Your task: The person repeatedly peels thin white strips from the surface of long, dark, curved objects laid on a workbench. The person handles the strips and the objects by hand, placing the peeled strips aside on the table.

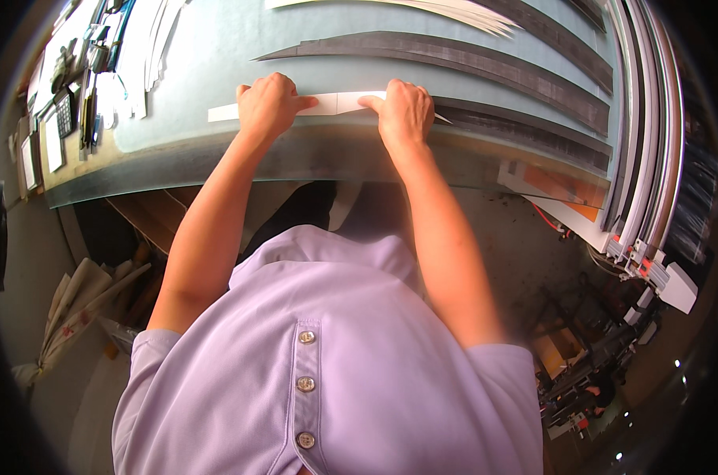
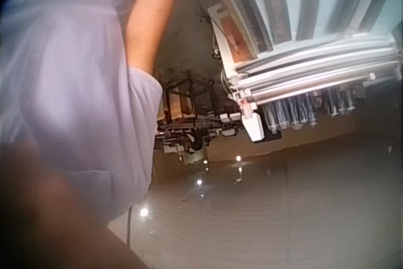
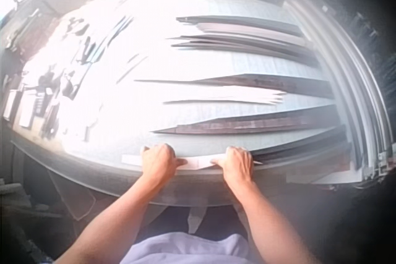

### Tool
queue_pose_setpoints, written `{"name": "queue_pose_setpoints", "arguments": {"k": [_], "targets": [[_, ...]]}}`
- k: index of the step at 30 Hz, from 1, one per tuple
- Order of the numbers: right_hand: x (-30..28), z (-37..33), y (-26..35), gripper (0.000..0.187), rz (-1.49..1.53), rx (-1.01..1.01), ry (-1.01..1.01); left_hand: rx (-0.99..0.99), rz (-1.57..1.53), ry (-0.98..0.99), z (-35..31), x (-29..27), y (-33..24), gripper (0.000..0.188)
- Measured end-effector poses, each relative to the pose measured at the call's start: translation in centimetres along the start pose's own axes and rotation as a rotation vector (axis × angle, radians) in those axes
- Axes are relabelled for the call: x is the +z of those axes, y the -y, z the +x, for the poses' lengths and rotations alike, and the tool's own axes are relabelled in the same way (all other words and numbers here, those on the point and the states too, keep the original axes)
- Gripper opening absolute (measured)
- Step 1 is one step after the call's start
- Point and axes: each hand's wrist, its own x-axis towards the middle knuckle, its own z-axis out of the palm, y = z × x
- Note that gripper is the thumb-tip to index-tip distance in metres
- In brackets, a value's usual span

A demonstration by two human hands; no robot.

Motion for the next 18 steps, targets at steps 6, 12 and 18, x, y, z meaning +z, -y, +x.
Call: {"name": "queue_pose_setpoints", "arguments": {"k": [6, 12, 18], "targets": [[0.0, -0.1, 0.1, 0.048, -0.002, -0.002, -0.008, 0.000, 0.019, -0.008, -0.1, -0.1, -0.2, 0.045], [0.3, 0.0, 0.0, 0.047, -0.034, -0.008, -0.025, 0.035, 0.049, -0.087, -0.4, 0.6, -0.1, 0.049], [0.3, -0.2, 0.3, 0.043, -0.130, -0.022, -0.085, 0.163, 0.233, -0.241, -1.2, -0.9, -0.6, 0.039]]}}
